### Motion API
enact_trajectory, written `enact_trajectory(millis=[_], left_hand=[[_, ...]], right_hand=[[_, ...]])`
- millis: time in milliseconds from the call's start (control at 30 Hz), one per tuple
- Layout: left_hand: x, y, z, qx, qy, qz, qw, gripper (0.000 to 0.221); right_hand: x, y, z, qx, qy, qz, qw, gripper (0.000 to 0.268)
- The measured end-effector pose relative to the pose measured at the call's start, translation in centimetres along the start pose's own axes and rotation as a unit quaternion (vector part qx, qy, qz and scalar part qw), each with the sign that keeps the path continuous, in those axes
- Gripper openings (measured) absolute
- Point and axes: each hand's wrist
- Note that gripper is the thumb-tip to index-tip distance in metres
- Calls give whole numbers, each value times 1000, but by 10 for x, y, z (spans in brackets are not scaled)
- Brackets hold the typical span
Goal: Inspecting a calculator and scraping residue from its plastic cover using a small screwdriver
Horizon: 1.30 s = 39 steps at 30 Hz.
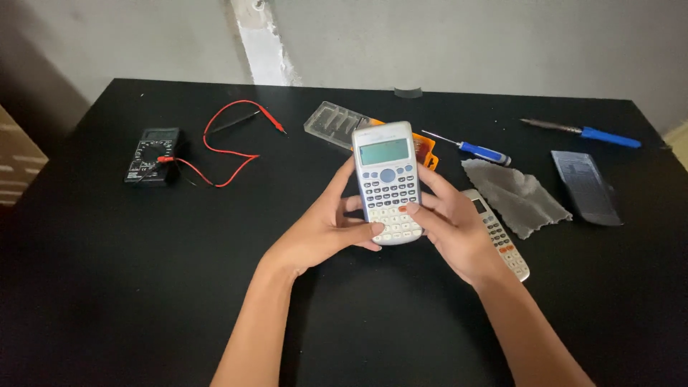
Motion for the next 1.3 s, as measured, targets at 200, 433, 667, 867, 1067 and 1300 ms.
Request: enact_trajectory(millis=[200,433,667,867,1067,1300], left_hand=[[-1,-1,-2,-9,0,-12,1000,103],[-3,-9,-14,-28,85,-110,990,53],[-6,-10,-9,-66,80,-131,986,42],[-6,-15,-12,-31,102,-134,985,60],[-13,-22,-6,113,136,-155,972,85],[-27,12,40,469,57,-108,875,59]], right_hand=[[-8,10,-27,-62,69,24,995,70],[-6,7,-23,-4,31,23,999,70],[-2,1,-11,27,21,14,999,71],[5,-7,-12,138,46,-23,989,69],[7,-22,-24,240,209,31,948,64],[1,-2,-30,322,364,-53,872,26]])
Point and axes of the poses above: each hand's wrist, its own x-axis away from the middle knuckle, its own y-axis out of the back of the hand, z = x × y, and after that the axes turned 5 degrees about x, right-handed
